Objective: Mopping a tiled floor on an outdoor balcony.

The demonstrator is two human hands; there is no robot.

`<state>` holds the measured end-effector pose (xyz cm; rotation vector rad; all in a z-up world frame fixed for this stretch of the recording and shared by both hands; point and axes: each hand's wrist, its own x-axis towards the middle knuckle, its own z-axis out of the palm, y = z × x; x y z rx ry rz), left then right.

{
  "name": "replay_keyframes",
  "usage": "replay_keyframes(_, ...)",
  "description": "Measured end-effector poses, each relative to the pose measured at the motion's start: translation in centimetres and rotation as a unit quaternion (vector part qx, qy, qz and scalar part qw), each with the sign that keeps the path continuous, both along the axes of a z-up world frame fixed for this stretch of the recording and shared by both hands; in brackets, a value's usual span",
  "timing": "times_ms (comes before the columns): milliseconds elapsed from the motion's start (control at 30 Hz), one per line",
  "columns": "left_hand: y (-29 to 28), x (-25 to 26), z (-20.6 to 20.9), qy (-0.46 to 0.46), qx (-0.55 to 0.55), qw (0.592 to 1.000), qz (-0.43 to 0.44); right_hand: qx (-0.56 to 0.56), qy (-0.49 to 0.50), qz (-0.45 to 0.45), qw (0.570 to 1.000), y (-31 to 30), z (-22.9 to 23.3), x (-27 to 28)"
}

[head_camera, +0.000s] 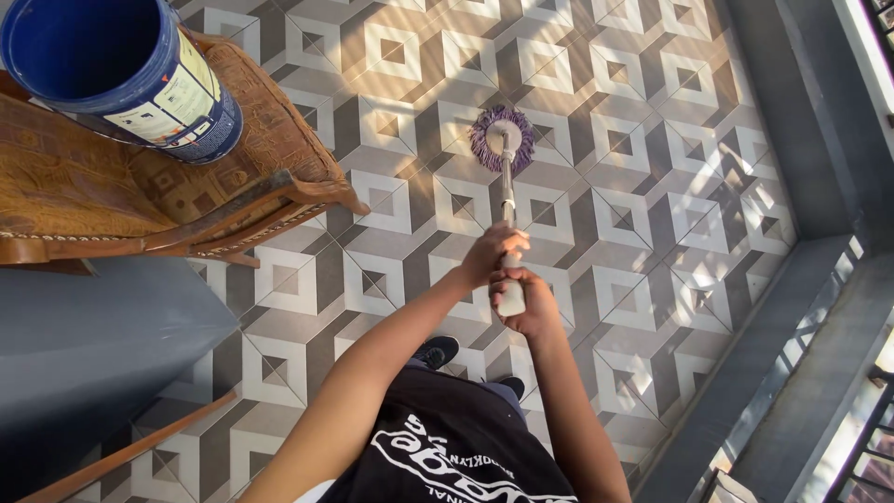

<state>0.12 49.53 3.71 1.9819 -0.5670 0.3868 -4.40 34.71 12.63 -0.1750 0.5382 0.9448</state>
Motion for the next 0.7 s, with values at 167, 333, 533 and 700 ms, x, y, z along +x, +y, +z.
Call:
replay_keyframes(167,3.6,-0.8,-2.2,0.392,0.290,0.872,0.035,-0.160,0.005,0.003,0.987,-1.1,-11.0,0.6)
replay_keyframes(333,-0.6,-0.6,1.6,0.276,0.149,0.949,0.002,-0.074,0.070,-0.047,0.994,-7.9,0.8,-0.3)
replay_keyframes(533,-4.6,0.9,-2.7,0.050,0.054,0.997,-0.038,-0.003,0.046,-0.085,0.995,-4.6,5.6,-1.9)
replay_keyframes(700,-3.4,2.7,-0.8,0.201,0.153,0.967,-0.031,-0.042,0.011,-0.061,0.997,-6.6,-4.7,-1.0)
